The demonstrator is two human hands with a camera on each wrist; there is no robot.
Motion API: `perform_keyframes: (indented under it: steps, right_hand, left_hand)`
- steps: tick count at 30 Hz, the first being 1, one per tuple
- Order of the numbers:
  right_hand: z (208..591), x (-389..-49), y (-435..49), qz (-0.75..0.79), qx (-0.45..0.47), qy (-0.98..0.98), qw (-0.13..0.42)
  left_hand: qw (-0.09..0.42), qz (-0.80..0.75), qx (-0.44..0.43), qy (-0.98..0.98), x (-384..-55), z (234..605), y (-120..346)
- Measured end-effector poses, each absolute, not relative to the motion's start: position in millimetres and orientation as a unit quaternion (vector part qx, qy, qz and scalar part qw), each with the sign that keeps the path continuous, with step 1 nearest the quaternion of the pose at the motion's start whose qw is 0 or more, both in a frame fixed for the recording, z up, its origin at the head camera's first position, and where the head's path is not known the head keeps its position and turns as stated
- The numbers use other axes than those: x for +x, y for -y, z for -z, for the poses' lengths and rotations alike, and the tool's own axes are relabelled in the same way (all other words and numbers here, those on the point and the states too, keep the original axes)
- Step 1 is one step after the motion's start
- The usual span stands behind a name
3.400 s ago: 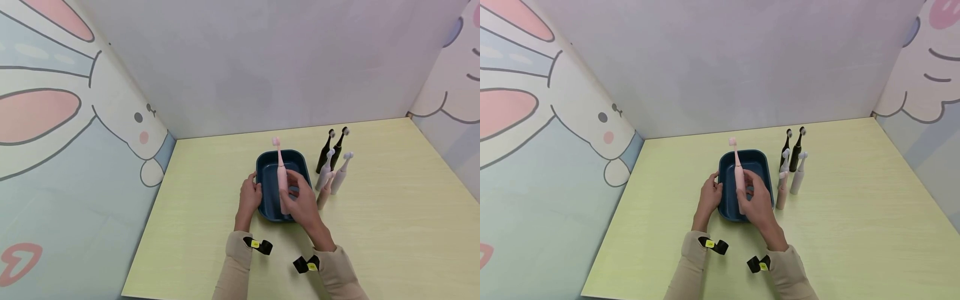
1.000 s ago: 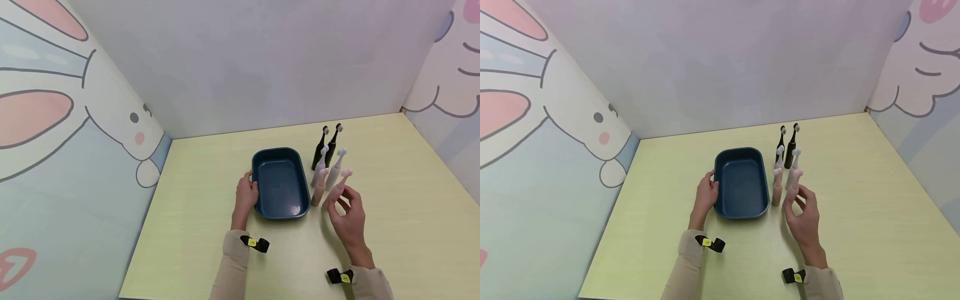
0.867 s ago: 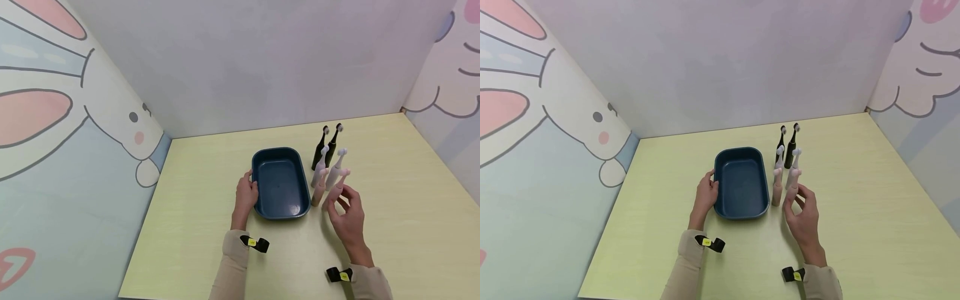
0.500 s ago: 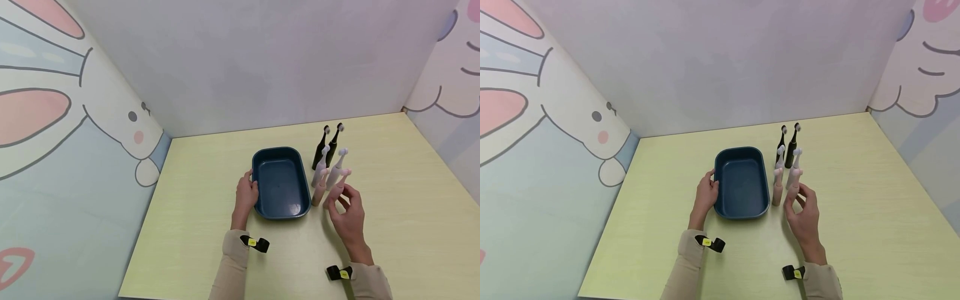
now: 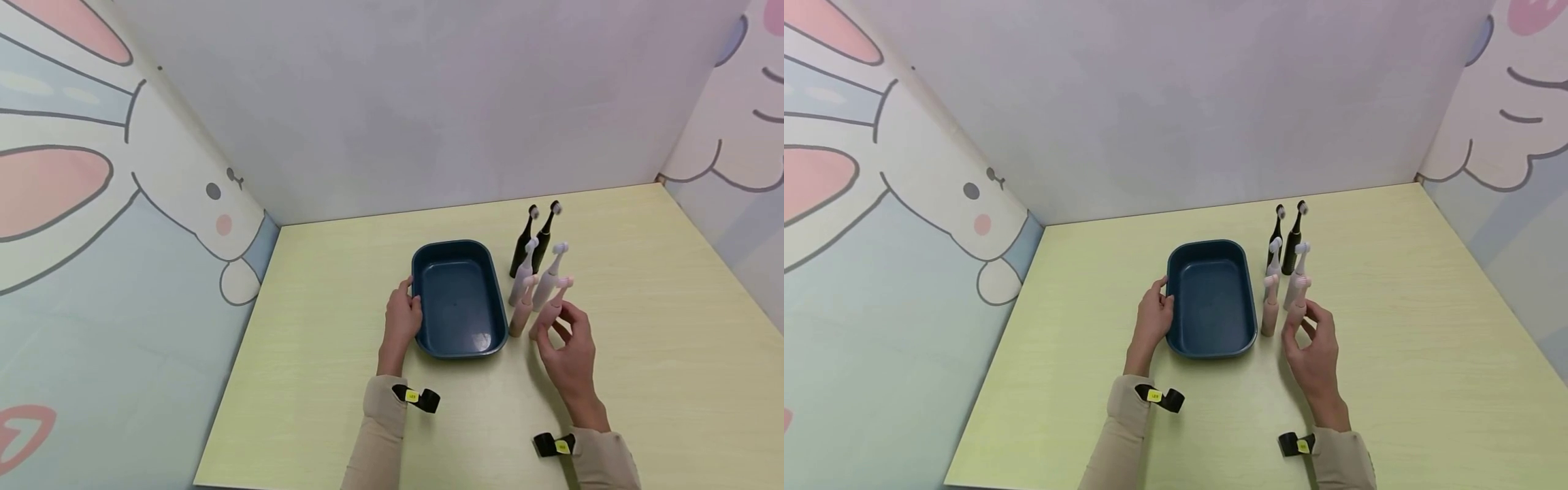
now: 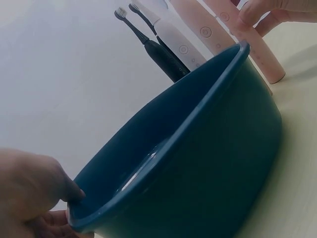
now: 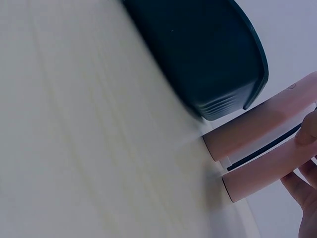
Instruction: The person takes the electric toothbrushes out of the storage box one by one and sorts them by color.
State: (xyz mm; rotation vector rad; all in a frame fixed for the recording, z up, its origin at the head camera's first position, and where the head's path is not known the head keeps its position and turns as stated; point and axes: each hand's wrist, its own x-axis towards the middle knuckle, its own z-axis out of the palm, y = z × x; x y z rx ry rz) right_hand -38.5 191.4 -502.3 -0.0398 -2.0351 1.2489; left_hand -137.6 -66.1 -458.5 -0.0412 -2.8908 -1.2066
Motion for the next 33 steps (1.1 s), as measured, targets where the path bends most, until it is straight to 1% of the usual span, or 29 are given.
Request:
perform_keyframes:
  steps: [21,27,30,33]
  right_hand:
    - [505.8,-40.0,-193.8,-0.482,-0.013,0.798,0.362]
    - [504.7,-37.9,-193.4,-0.484,-0.021,0.804,0.345]
    - [501.2,-35.9,-193.3,-0.485,-0.022,0.798,0.359]
    - [496.0,-32.9,-193.0,-0.484,-0.033,0.782,0.392]
  left_hand:
    - [-0.007,0.385,-0.004,0.923,-139.9,457.3,64.5]
    - [-0.01,0.387,-0.004,0.922,-140.3,456.0,63.8]
    - [-0.009,0.384,-0.004,0.923,-140.9,455.8,63.5]
    - [-0.006,0.381,-0.005,0.925,-141.4,456.9,63.2]
